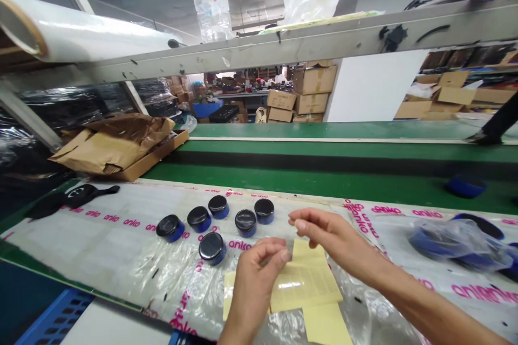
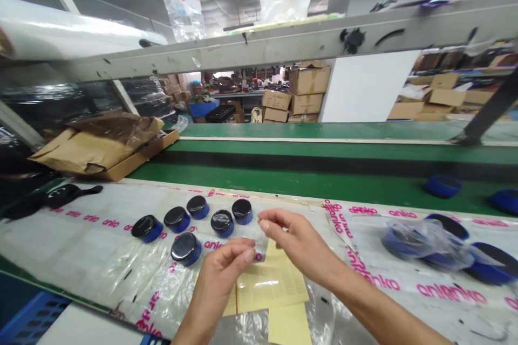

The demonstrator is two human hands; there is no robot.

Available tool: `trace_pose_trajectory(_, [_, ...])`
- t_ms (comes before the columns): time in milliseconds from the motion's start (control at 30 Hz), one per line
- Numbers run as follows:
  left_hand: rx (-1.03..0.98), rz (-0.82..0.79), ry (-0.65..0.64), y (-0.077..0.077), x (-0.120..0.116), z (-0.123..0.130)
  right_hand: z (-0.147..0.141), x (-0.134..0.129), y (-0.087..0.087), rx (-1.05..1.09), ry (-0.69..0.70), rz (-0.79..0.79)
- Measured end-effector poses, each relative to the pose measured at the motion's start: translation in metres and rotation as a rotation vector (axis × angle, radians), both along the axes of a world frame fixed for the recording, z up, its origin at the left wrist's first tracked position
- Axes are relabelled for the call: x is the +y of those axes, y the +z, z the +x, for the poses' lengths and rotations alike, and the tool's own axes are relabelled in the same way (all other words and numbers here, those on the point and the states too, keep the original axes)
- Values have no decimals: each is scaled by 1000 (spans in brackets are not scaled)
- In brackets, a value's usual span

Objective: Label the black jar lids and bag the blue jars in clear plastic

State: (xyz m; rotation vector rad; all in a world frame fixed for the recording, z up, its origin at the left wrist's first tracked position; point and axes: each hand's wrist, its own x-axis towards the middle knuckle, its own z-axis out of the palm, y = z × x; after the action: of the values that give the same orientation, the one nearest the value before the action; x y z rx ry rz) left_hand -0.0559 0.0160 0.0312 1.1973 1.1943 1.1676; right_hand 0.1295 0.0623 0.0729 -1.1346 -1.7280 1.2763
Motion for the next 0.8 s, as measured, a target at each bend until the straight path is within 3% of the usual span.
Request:
trace_pose_trajectory(100, [-86,-20,-23,3,-5,-9,-11,-4,-1,17,138,-90])
trace_pose_trajectory(200, [-82,15,-63,5,-8,-14,-21,-4,-4,42,185,-152])
trace_pose_trajectory(433, [-20,55,-12,0,-11,-19,-31,6,-16,20,207,-218])
trace_pose_trajectory(800, [15,3,85,-11,-11,-20,-42,-7,-13,14,174,-174])
